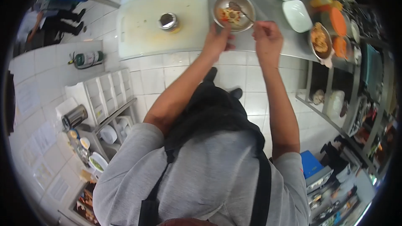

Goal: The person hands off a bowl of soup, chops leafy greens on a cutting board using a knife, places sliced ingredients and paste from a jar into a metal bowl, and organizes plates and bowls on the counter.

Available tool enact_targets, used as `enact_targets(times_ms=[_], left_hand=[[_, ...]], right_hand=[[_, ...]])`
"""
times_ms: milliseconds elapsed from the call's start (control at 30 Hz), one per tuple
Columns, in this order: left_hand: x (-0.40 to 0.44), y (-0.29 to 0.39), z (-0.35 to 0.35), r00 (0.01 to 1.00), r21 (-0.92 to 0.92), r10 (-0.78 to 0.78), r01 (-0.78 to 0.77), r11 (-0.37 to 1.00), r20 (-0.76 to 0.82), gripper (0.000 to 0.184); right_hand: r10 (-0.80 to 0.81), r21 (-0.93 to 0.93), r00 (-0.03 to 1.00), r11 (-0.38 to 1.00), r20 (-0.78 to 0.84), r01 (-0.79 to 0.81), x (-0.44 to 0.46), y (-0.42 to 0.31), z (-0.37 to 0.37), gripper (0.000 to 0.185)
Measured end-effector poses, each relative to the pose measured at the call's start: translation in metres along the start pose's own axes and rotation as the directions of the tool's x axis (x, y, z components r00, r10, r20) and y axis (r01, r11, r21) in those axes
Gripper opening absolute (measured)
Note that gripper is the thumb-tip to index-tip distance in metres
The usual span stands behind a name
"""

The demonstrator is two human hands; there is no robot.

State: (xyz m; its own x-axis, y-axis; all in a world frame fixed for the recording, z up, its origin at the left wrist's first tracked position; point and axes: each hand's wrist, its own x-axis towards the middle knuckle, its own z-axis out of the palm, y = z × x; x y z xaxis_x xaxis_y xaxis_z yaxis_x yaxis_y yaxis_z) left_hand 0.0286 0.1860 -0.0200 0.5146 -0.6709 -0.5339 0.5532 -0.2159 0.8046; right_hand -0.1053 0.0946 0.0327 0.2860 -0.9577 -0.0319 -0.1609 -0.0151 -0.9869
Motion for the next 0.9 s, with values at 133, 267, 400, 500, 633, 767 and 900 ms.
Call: enact_targets(times_ms=[133, 267, 400, 500, 633, 767, 900], left_hand=[[-0.058, -0.008, -0.092, 0.899, 0.128, 0.434, -0.425, 0.896, -0.051, 0.047], [-0.039, 0.031, -0.159, 0.672, 0.576, 0.702, -0.486, 0.658, -0.235, 0.071], [0.014, 0.059, -0.182, 0.621, 0.744, 0.783, -0.539, 0.395, 0.033, 0.081], [0.020, 0.057, -0.179, 0.659, 0.726, 0.748, -0.554, 0.407, 0.083, 0.077], [0.015, 0.048, -0.167, 0.617, 0.734, 0.786, -0.552, 0.396, 0.040, 0.073], [0.004, 0.053, -0.157, 0.543, 0.804, 0.833, -0.541, 0.247, 0.109, 0.072], [-0.001, 0.055, -0.158, 0.576, 0.803, 0.803, -0.546, 0.239, 0.152, 0.073]], right_hand=[[0.018, 0.156, 0.993, 0.987, 0.116, -0.036, -0.012, -0.056, 0.030, 0.008], [-0.173, 0.033, 0.950, 0.985, 0.260, 0.170, -0.021, -0.073, 0.084, 0.006], [-0.430, -0.149, 0.820, 0.846, 0.378, 0.512, -0.022, -0.085, 0.134, 0.007], [-0.436, -0.402, 0.697, 0.593, 0.569, 0.698, -0.022, -0.088, 0.162, 0.005], [-0.381, -0.469, 0.720, 0.566, 0.581, 0.678, -0.020, -0.070, 0.183, 0.007], [-0.366, -0.446, 0.779, 0.662, 0.509, 0.602, -0.015, -0.045, 0.180, 0.007], [-0.263, -0.289, 0.856, 0.863, 0.444, 0.415, -0.018, -0.039, 0.167, 0.009]])
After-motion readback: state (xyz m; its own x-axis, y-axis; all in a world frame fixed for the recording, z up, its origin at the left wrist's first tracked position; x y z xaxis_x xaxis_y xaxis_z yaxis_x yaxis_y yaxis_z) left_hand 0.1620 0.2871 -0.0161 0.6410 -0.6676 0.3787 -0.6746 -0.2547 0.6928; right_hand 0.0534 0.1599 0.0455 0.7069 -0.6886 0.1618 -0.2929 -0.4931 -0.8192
